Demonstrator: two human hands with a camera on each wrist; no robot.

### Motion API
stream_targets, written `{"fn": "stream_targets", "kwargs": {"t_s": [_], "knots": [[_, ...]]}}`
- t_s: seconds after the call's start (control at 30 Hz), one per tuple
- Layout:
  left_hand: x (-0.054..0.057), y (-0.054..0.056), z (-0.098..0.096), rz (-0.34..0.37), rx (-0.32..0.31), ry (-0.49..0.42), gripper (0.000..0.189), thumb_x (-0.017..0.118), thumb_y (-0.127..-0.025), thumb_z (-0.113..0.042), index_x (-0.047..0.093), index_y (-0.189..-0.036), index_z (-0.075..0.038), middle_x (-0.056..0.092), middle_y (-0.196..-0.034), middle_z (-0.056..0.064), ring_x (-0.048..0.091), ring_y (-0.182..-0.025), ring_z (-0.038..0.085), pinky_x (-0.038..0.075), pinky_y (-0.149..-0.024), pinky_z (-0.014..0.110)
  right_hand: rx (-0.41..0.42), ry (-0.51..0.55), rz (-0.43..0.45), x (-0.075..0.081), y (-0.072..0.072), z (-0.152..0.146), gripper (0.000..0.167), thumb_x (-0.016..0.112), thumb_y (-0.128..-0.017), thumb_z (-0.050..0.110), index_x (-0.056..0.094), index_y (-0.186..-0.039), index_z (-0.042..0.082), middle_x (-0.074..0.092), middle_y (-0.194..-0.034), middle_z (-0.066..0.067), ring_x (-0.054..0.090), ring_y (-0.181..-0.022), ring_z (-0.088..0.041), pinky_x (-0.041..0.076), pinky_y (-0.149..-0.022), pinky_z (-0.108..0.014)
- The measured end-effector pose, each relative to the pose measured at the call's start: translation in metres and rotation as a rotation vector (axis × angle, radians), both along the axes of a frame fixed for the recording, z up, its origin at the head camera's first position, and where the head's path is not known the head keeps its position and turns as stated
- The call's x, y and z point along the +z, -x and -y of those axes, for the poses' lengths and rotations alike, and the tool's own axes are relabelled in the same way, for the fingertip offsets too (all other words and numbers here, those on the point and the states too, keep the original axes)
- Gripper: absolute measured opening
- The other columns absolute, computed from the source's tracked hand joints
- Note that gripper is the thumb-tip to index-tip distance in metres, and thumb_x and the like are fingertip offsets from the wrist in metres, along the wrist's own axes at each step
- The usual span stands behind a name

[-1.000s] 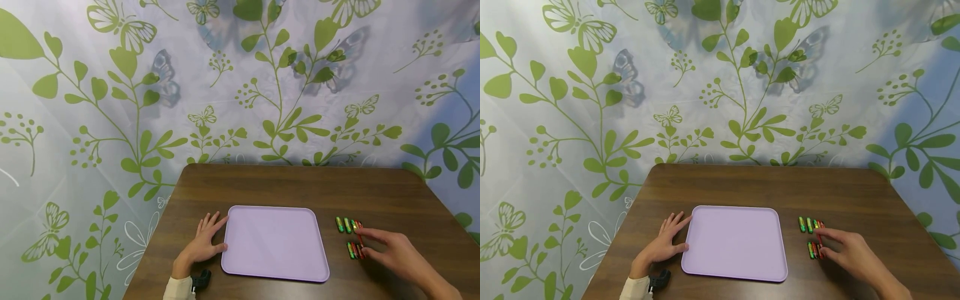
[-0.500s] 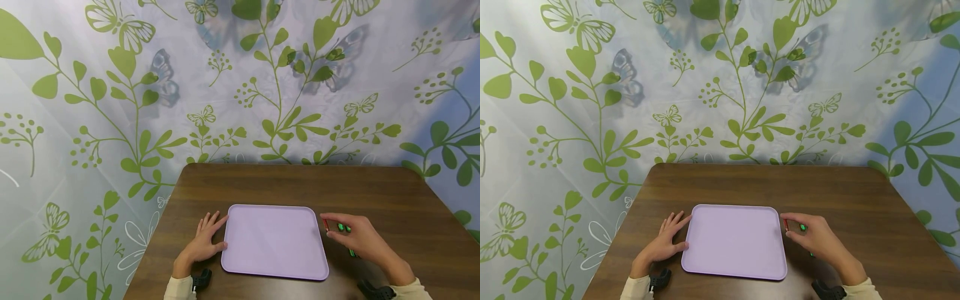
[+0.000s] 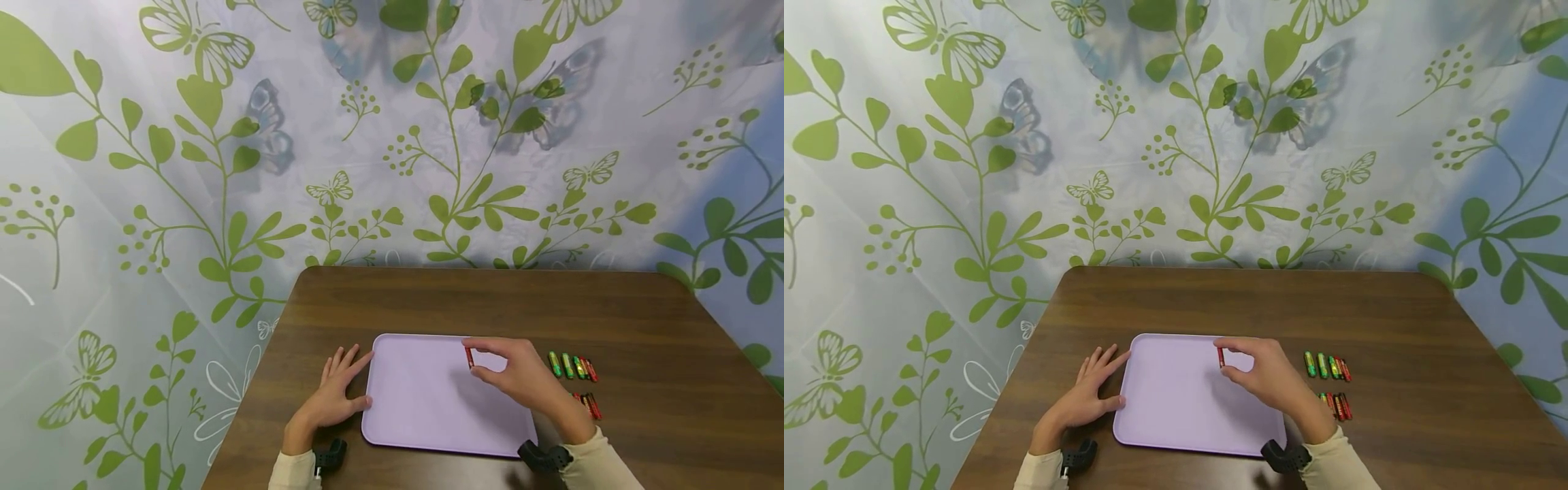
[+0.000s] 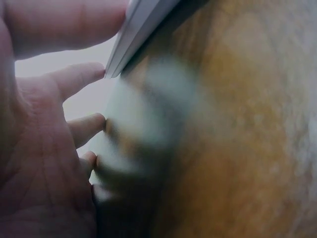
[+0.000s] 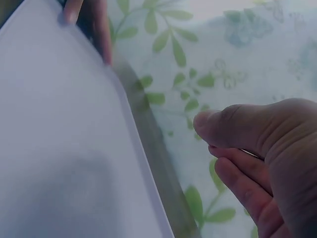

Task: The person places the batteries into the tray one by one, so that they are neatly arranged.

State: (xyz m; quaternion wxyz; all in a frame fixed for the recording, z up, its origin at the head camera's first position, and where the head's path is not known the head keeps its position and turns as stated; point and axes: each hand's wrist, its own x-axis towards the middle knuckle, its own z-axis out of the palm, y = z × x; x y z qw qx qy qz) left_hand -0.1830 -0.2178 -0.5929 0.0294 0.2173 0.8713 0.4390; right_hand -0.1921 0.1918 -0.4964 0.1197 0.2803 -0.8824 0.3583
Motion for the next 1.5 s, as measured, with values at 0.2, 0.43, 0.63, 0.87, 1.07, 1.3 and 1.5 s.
{"fn": "stream_targets", "kwargs": {"t_s": [0.2, 0.43, 0.63, 0.87, 1.07, 1.3, 1.5], "knots": [[0.016, -0.004, -0.004, 0.038, 0.010, 0.045, 0.085, 0.081, -0.090, -0.032, 0.047, -0.168, -0.024, 0.023, -0.178, 0.031, -0.001, -0.164, 0.062, -0.013, -0.127, 0.077, 0.051, 0.044, 0.044, 0.006, 0.004, 0.038, 0.050, 0.094, -0.085, 0.011, 0.081, -0.132, 0.022, 0.081, -0.127, 0.008, 0.078, -0.117, -0.016, 0.065, -0.098, -0.044], [0.033, -0.007, -0.008, 0.104, 0.026, 0.139, 0.090, 0.081, -0.088, -0.030, 0.044, -0.169, -0.020, 0.020, -0.180, 0.027, -0.003, -0.167, 0.058, -0.011, -0.129, 0.077, 0.121, 0.109, 0.082, 0.001, 0.010, 0.074, 0.046, 0.093, -0.086, 0.011, 0.081, -0.130, 0.020, 0.081, -0.127, 0.006, 0.079, -0.115, -0.019, 0.065, -0.099, -0.043], [0.025, -0.007, -0.005, 0.021, 0.005, 0.078, 0.087, 0.081, -0.090, -0.033, 0.046, -0.168, -0.021, 0.023, -0.176, 0.035, 0.001, -0.162, 0.067, -0.011, -0.124, 0.083, 0.188, 0.132, 0.055, -0.011, 0.013, 0.101, 0.045, 0.091, -0.087, 0.008, 0.080, -0.130, 0.016, 0.082, -0.127, 0.001, 0.081, -0.113, -0.029, 0.065, -0.099, -0.044], [0.013, -0.002, -0.001, 0.014, 0.005, 0.064, 0.089, 0.083, -0.086, -0.037, 0.048, -0.167, -0.027, 0.025, -0.177, 0.031, 0.001, -0.163, 0.064, -0.012, -0.127, 0.079, 0.235, 0.125, 0.078, -0.031, 0.012, 0.129, 0.044, 0.089, -0.088, 0.005, 0.079, -0.131, 0.009, 0.082, -0.127, -0.002, 0.080, -0.116, -0.026, 0.065, -0.101, -0.044], [0.017, -0.003, -0.002, 0.004, -0.008, 0.037, 0.090, 0.084, -0.085, -0.036, 0.049, -0.166, -0.022, 0.026, -0.175, 0.034, 0.002, -0.162, 0.067, -0.011, -0.126, 0.080, 0.254, 0.097, 0.092, -0.047, 0.014, 0.148, 0.043, 0.088, -0.088, 0.004, 0.079, -0.129, 0.005, 0.082, -0.127, -0.005, 0.080, -0.114, -0.026, 0.065, -0.100, -0.043], [0.022, -0.007, -0.004, -0.012, -0.020, 0.022, 0.089, 0.083, -0.087, -0.036, 0.048, -0.167, -0.021, 0.025, -0.175, 0.035, 0.000, -0.160, 0.069, -0.011, -0.124, 0.082, 0.271, 0.075, 0.101, -0.061, 0.015, 0.164, 0.041, 0.088, -0.088, 0.002, 0.079, -0.128, 0.002, 0.083, -0.122, -0.008, 0.080, -0.113, -0.026, 0.065, -0.100, -0.041], [0.022, -0.006, -0.004, 0.010, -0.005, 0.042, 0.089, 0.085, -0.086, -0.035, 0.049, -0.166, -0.018, 0.025, -0.175, 0.035, 0.000, -0.162, 0.067, -0.010, -0.126, 0.080, 0.240, 0.008, 0.078, -0.068, 0.016, 0.173, 0.042, 0.090, -0.088, 0.007, 0.079, -0.128, 0.005, 0.083, -0.122, -0.005, 0.078, -0.118, -0.021, 0.063, -0.102, -0.039]]}}
